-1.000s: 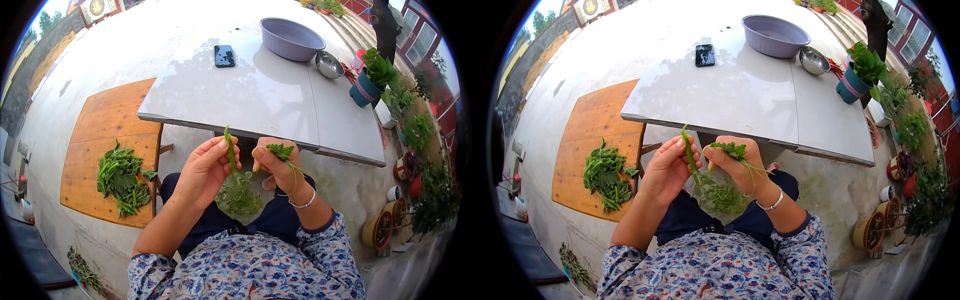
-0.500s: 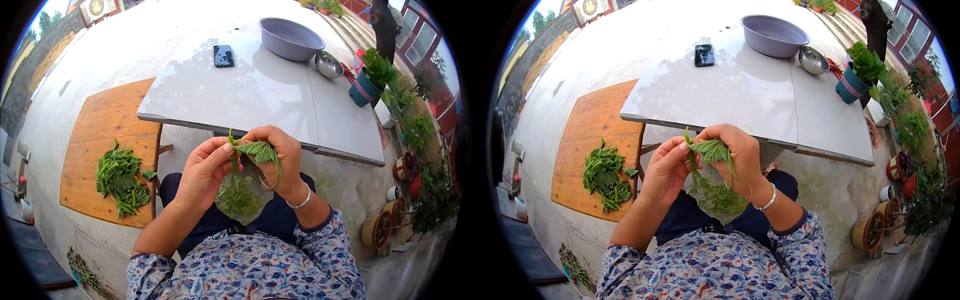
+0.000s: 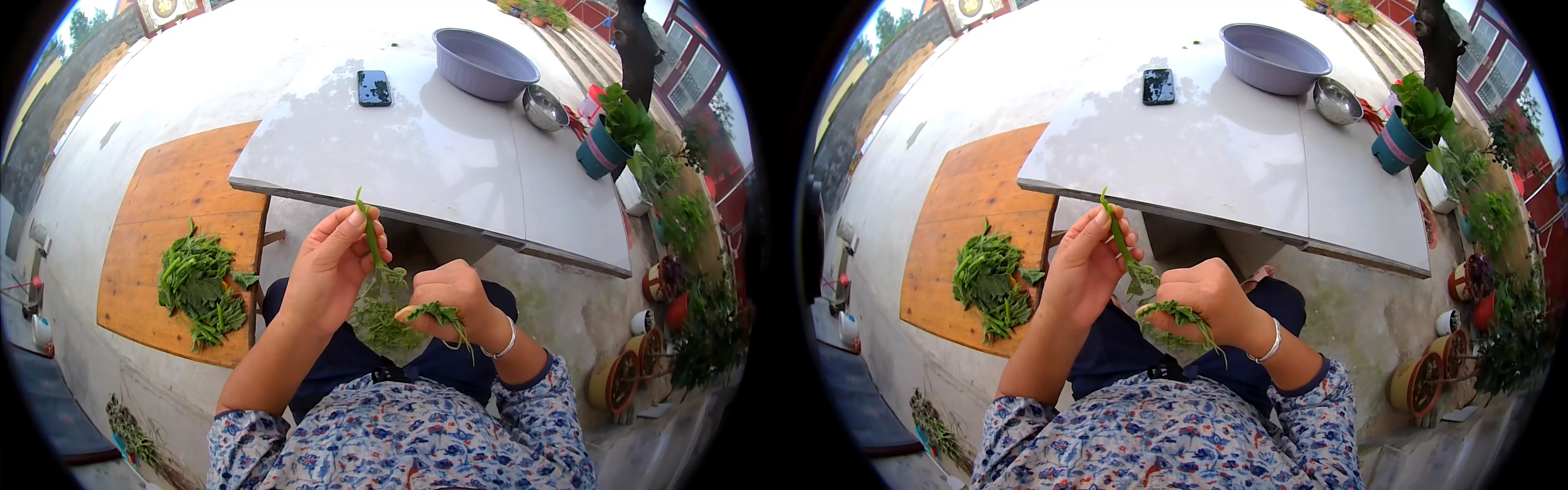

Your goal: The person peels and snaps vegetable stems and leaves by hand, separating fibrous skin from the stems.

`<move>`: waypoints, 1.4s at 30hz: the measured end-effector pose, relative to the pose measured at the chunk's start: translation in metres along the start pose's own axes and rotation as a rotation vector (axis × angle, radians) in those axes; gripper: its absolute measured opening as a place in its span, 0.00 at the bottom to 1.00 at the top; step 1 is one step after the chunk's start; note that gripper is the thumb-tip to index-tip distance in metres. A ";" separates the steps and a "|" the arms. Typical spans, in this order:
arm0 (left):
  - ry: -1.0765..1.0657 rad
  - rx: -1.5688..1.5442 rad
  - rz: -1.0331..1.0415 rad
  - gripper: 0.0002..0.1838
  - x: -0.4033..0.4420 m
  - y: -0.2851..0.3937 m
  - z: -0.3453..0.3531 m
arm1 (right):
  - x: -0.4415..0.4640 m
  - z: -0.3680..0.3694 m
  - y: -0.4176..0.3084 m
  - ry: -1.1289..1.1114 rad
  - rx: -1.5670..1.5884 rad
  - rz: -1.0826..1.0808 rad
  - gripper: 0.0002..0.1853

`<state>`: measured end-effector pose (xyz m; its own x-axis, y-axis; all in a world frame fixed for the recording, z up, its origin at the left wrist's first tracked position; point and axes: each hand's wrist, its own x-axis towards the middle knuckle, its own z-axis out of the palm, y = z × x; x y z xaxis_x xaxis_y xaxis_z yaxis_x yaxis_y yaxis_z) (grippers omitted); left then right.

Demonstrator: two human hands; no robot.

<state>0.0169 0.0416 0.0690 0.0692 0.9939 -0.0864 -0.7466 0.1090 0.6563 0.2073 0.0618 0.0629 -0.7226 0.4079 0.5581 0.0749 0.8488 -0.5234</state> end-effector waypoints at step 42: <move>-0.242 0.322 -0.198 0.08 -0.011 0.007 -0.018 | 0.018 -0.012 -0.008 0.180 -0.418 0.038 0.14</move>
<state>-0.0006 0.0310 0.0613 0.3710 0.9251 -0.0810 -0.4617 0.2595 0.8483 0.2020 0.0669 0.0851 -0.5861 0.4621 0.6655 0.3966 0.8799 -0.2617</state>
